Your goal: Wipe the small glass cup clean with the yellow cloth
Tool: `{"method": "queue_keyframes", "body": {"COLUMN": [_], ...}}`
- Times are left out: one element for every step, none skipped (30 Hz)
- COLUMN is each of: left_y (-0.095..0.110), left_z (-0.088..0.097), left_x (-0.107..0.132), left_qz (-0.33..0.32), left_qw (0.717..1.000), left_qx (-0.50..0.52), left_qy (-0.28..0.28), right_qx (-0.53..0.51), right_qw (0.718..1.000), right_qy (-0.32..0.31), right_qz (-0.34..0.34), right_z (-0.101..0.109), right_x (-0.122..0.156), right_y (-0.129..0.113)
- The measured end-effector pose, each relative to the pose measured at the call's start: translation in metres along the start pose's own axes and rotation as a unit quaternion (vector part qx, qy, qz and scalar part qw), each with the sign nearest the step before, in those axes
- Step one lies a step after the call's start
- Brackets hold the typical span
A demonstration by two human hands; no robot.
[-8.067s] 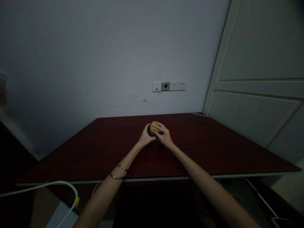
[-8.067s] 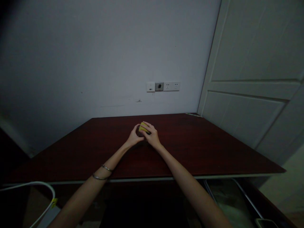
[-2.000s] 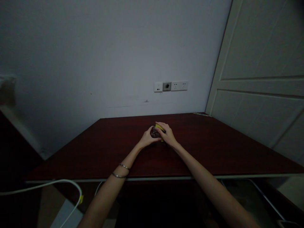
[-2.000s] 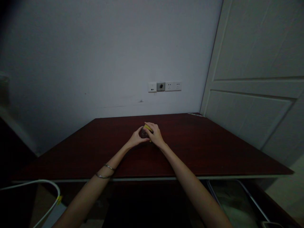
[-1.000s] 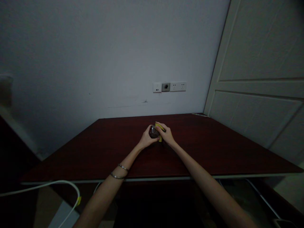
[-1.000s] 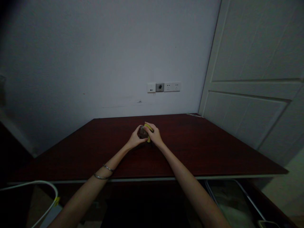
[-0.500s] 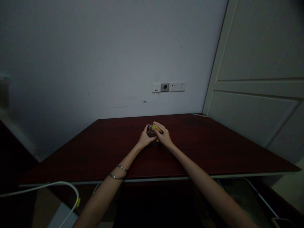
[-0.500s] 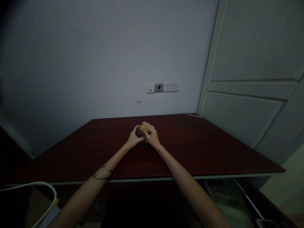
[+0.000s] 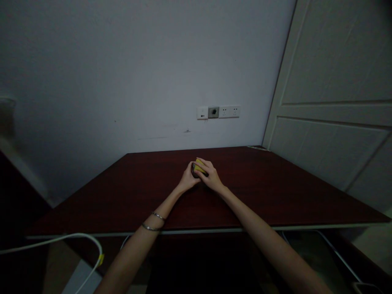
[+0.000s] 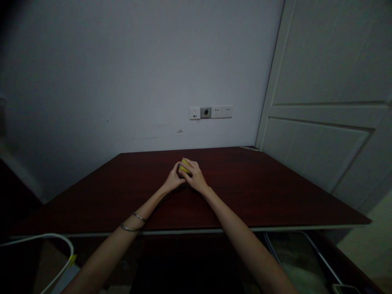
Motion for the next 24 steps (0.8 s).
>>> {"method": "queue_keyframes", "body": {"left_y": [0.002, 0.003, 0.003, 0.003, 0.003, 0.002, 0.002, 0.001, 0.001, 0.002, 0.002, 0.002, 0.002, 0.003, 0.003, 0.004, 0.004, 0.005, 0.005, 0.005, 0.004, 0.004, 0.004, 0.004], "left_z": [0.000, 0.000, 0.000, 0.000, 0.000, 0.000, -0.001, -0.001, -0.002, -0.004, -0.005, -0.007, -0.008, -0.009, -0.009, -0.008, -0.008, -0.007, -0.007, -0.006, -0.006, -0.006, -0.006, -0.005], "left_x": [0.000, 0.000, 0.001, 0.001, 0.001, 0.002, 0.002, 0.003, 0.003, 0.004, 0.004, 0.004, 0.005, 0.005, 0.005, 0.005, 0.005, 0.006, 0.006, 0.006, 0.006, 0.005, 0.005, 0.004], "left_qz": [-0.006, -0.009, -0.008, -0.004, 0.001, 0.005, 0.006, 0.005, 0.001, -0.004, -0.009, -0.014, -0.018, -0.020, -0.023, -0.027, -0.031, -0.034, -0.033, -0.028, -0.021, -0.015, -0.015, -0.021], "left_qw": [1.000, 1.000, 1.000, 1.000, 1.000, 1.000, 1.000, 0.999, 0.999, 0.999, 0.999, 0.999, 0.998, 0.998, 0.997, 0.997, 0.996, 0.996, 0.996, 0.996, 0.996, 0.996, 0.996, 0.997], "left_qx": [0.004, 0.003, -0.002, -0.010, -0.017, -0.024, -0.029, -0.032, -0.033, -0.035, -0.038, -0.042, -0.047, -0.054, -0.061, -0.067, -0.071, -0.073, -0.073, -0.073, -0.073, -0.073, -0.072, -0.071], "left_qy": [-0.004, -0.006, -0.005, -0.004, -0.004, -0.005, -0.006, -0.007, -0.010, -0.015, -0.022, -0.029, -0.035, -0.039, -0.039, -0.036, -0.033, -0.033, -0.035, -0.038, -0.042, -0.044, -0.041, -0.033], "right_qx": [0.016, 0.025, 0.030, 0.031, 0.030, 0.025, 0.015, 0.001, -0.017, -0.036, -0.055, -0.071, -0.080, -0.082, -0.073, -0.054, -0.027, 0.004, 0.034, 0.059, 0.076, 0.083, 0.084, 0.077], "right_qw": [1.000, 0.999, 0.999, 0.999, 0.999, 0.999, 0.998, 0.997, 0.995, 0.992, 0.988, 0.984, 0.981, 0.979, 0.981, 0.986, 0.991, 0.995, 0.998, 0.998, 0.997, 0.996, 0.995, 0.996], "right_qy": [-0.012, -0.015, -0.009, 0.001, 0.014, 0.029, 0.044, 0.059, 0.073, 0.085, 0.092, 0.094, 0.092, 0.088, 0.083, 0.076, 0.069, 0.057, 0.040, 0.020, 0.001, -0.010, -0.009, 0.003], "right_qz": [0.015, 0.021, 0.021, 0.014, 0.002, -0.013, -0.029, -0.046, -0.065, -0.087, -0.111, -0.134, -0.153, -0.163, -0.159, -0.141, -0.112, -0.076, -0.038, -0.004, 0.024, 0.041, 0.047, 0.041], "right_z": [-0.002, -0.003, -0.003, -0.003, -0.003, -0.002, -0.002, -0.002, -0.001, -0.001, 0.000, 0.000, 0.001, 0.001, 0.003, 0.005, 0.006, 0.007, 0.007, 0.005, 0.003, 0.002, 0.002, 0.002], "right_x": [0.001, 0.001, 0.001, 0.001, 0.000, -0.001, -0.002, -0.003, -0.004, -0.005, -0.005, -0.005, -0.005, -0.005, -0.004, -0.004, -0.004, -0.004, -0.003, -0.002, -0.001, -0.001, -0.001, -0.001], "right_y": [-0.004, -0.006, -0.006, -0.005, -0.002, 0.001, 0.006, 0.011, 0.018, 0.024, 0.031, 0.038, 0.043, 0.045, 0.045, 0.041, 0.035, 0.027, 0.018, 0.009, 0.002, -0.002, -0.004, -0.004]}}
Point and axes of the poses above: each hand's wrist, its own x-axis away from the middle knuckle, its own z-axis out of the back of the hand, y = z × x, the point moved 6 cm from there along -x, towards the middle knuckle, and after that the axes turned 2 degrees about -x, right-handed, at the moved point
